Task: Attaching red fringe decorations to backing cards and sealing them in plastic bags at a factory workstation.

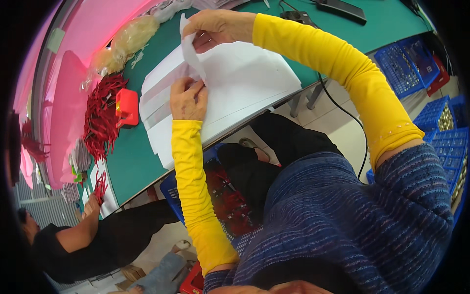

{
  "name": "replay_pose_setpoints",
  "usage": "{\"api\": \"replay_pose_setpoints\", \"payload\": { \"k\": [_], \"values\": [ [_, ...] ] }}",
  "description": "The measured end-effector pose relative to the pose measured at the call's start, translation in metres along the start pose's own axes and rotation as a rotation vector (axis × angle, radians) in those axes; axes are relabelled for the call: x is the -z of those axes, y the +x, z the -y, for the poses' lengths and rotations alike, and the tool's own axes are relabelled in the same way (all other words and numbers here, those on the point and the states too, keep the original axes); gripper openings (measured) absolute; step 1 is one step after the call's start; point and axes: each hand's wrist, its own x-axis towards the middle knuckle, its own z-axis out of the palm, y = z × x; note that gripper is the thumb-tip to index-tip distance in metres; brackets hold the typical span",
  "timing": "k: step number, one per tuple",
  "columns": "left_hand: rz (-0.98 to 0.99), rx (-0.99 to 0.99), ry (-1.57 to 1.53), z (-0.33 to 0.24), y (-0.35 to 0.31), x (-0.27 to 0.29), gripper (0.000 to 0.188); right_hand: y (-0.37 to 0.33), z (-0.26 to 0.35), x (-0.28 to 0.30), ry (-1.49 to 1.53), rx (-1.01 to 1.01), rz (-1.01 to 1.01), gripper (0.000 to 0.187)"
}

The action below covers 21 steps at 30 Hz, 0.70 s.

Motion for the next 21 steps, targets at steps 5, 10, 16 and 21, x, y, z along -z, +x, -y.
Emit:
{"api": "replay_pose_setpoints", "payload": {
  "k": [5,10,16,21],
  "values": [
    [0.033,-0.001,-0.095,0.003,-0.003,0.006,0.015,0.03,-0.004,-0.052,-0.029,-0.017,0.063,0.031],
    [-0.029,-0.034,0.08,-0.009,-0.02,0.015,0.013,0.049,-0.022,-0.093,-0.096,-0.121,0.104,0.027],
    [-0.124,0.233,0.182,-0.016,-0.029,0.038,0.012,0.056,-0.033,-0.102,-0.374,-0.17,0.084,0.022],
    [-0.351,0.738,-0.005,0.039,-0.019,0.063,0.035,0.049,-0.025,-0.106,-0.407,-0.213,0.177,0.032]
  ]
}}
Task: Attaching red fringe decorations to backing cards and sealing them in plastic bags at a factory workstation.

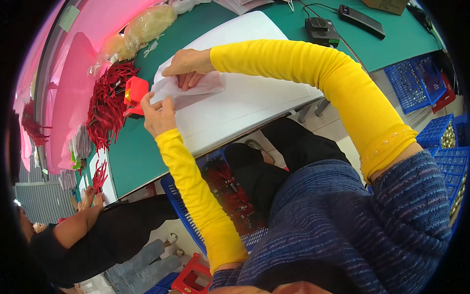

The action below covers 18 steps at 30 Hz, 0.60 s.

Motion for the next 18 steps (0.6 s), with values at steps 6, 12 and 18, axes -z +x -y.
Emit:
{"api": "replay_pose_setpoints", "payload": {
  "k": [6,12,18],
  "values": [
    [0.217,0.277,-0.103,0.029,0.033,-0.012,0.049,-0.008,0.002,0.003,-0.033,0.025,0.086,0.041],
    [0.198,0.386,-0.075,0.033,0.031,-0.012,0.055,0.0,-0.018,0.0,-0.616,0.391,0.058,0.026],
    [0.206,0.32,-0.088,0.047,0.029,-0.013,0.054,-0.002,-0.036,-0.013,-1.172,0.969,-0.291,0.027]
  ]
}}
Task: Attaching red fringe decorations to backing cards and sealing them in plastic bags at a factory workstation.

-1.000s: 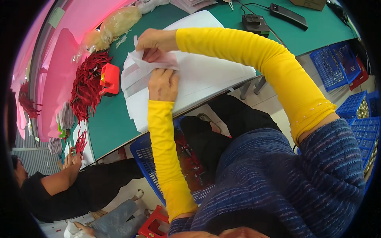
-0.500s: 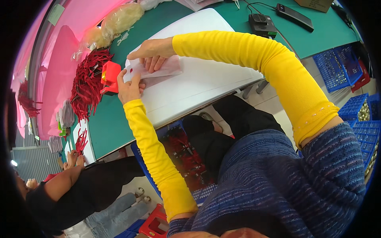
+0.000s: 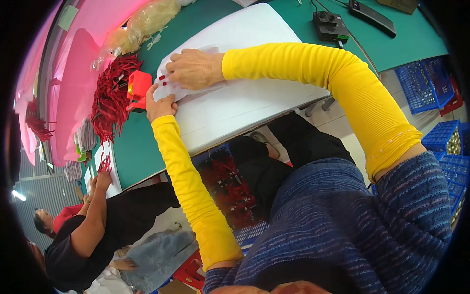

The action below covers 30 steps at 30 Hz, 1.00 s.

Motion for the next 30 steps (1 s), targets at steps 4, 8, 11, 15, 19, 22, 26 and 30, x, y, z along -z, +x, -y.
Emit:
{"api": "replay_pose_setpoints", "payload": {
  "k": [4,8,11,15,19,22,26,30],
  "values": [
    [-0.002,-0.004,0.006,-0.006,0.0,0.003,0.054,0.003,-0.014,-0.012,0.378,-0.005,0.123,0.034],
    [0.08,0.101,-0.071,-0.017,-0.009,0.007,0.045,-0.001,-0.024,-0.013,0.416,0.005,0.211,0.038],
    [0.095,0.109,-0.252,-0.028,-0.021,0.02,0.039,-0.003,-0.019,-0.011,0.242,0.027,0.226,0.043],
    [0.106,0.188,-0.348,-0.015,-0.023,0.032,0.027,-0.003,-0.004,-0.012,0.062,0.034,0.243,0.048],
    [0.245,0.196,-0.398,-0.009,-0.03,0.033,0.024,-0.008,-0.007,-0.017,-0.011,0.062,0.217,0.05],
    [0.267,0.163,-0.438,-0.007,-0.031,0.03,0.022,-0.009,-0.008,-0.018,-0.031,0.066,0.217,0.051],
    [0.305,0.146,-0.476,-0.008,-0.032,0.028,0.022,-0.009,-0.01,-0.018,-0.03,0.067,0.217,0.053],
    [0.26,0.139,-0.3,-0.01,-0.026,0.027,0.016,-0.006,-0.006,-0.018,-0.007,0.066,0.227,0.053]
  ]
}}
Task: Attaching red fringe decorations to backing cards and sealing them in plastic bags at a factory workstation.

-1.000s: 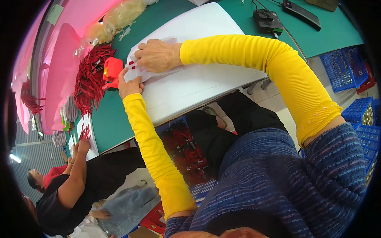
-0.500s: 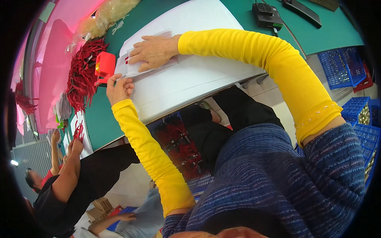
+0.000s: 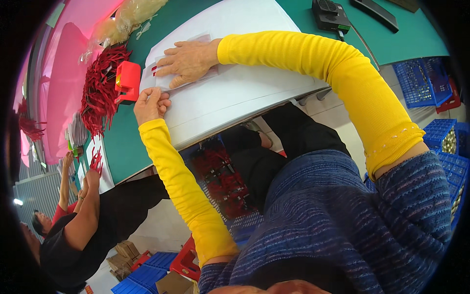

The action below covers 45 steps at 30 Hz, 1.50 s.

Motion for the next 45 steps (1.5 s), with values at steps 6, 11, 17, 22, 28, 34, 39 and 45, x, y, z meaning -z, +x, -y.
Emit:
{"api": "replay_pose_setpoints", "payload": {
  "k": [6,11,17,22,28,34,39,45],
  "values": [
    [-0.264,-0.16,0.627,0.023,0.016,-0.001,0.011,-0.002,0.005,0.004,-0.039,0.006,-0.001,0.055],
    [-0.395,-0.348,1.015,0.01,0.005,-0.003,0.018,-0.005,0.002,0.001,-0.052,-0.012,-0.005,0.058],
    [-0.364,-0.456,0.819,-0.008,-0.003,-0.016,0.017,-0.003,0.003,0.001,-0.015,-0.04,0.028,0.06],
    [-0.256,-0.65,1.001,0.016,0.012,0.005,0.014,0.005,0.005,0.003,0.043,-0.064,0.062,0.062],
    [-0.402,0.016,0.135,0.015,-0.001,0.045,0.015,-0.003,0.003,0.002,0.038,-0.106,0.001,0.066],
    [-0.197,0.215,-0.053,0.017,0.015,0.06,0.024,0.001,0.007,-0.004,-0.008,-0.118,-0.042,0.067],
    [-0.177,0.337,0.048,0.015,0.031,0.057,0.025,0.001,0.004,-0.002,0.044,-0.124,0.051,0.069],
    [-0.054,0.304,0.145,0.016,0.042,0.061,0.017,-0.003,0.003,0.001,0.022,-0.13,0.05,0.068]
  ]
}}
